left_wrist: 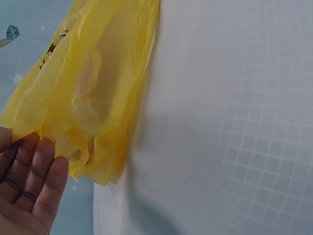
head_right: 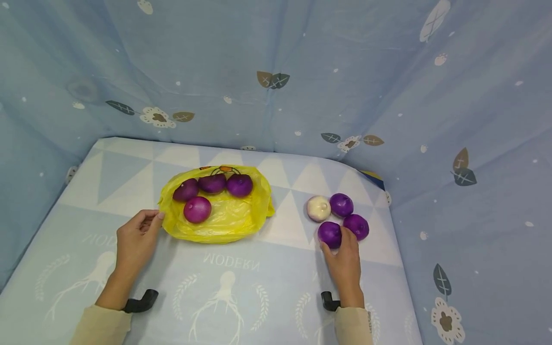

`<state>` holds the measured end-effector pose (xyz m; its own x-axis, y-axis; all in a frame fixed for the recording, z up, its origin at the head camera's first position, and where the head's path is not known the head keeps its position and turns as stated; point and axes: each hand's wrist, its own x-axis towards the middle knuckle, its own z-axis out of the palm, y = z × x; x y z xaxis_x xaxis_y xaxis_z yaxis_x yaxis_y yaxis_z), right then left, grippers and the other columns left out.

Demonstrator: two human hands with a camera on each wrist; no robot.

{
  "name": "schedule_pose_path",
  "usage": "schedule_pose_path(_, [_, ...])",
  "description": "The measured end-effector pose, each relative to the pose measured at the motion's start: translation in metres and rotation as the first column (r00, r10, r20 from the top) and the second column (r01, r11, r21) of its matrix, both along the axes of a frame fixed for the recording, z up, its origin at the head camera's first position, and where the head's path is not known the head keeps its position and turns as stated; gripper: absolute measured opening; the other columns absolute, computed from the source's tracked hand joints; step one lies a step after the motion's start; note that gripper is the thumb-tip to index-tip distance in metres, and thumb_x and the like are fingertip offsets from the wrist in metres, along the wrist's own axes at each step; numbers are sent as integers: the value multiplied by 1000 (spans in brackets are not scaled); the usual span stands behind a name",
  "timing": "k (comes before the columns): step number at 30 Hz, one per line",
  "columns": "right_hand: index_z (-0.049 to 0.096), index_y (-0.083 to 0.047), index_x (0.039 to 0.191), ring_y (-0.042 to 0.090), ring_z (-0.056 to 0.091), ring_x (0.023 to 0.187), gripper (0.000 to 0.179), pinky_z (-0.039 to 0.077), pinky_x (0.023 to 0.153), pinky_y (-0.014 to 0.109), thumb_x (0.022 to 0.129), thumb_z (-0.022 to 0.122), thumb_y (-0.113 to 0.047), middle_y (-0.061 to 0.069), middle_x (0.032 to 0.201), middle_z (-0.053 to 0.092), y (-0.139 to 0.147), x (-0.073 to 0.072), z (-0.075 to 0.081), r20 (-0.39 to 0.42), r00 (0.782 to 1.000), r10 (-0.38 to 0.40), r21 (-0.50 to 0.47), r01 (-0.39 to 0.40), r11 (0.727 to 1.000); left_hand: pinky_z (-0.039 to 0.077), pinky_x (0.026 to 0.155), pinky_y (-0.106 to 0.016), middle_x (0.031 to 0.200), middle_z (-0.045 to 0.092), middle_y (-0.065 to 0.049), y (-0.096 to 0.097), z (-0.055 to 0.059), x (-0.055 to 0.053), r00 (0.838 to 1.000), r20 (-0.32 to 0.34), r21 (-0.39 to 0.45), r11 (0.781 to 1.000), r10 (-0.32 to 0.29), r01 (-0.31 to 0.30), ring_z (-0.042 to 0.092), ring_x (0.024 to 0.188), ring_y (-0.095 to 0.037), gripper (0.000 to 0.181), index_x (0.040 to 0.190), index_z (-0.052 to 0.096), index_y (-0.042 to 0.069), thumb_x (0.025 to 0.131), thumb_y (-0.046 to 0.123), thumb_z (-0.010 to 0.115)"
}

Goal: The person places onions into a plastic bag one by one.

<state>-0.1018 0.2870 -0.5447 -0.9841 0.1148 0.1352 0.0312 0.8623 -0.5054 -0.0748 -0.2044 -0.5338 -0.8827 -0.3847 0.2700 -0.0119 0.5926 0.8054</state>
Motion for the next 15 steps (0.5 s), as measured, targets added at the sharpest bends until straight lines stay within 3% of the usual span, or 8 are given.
schedule_pose_path(15, [41,1,139,39,42,128,78,33,105,54,78,83,-21,23,138,45,-3,1,-11,-28,999,-20,-48,18,999,45,66,-7,91,69,-3,-1,1,1,1000,-4,19,1000,3,-3,60,74,-13,21,101,70,8,93,27,65])
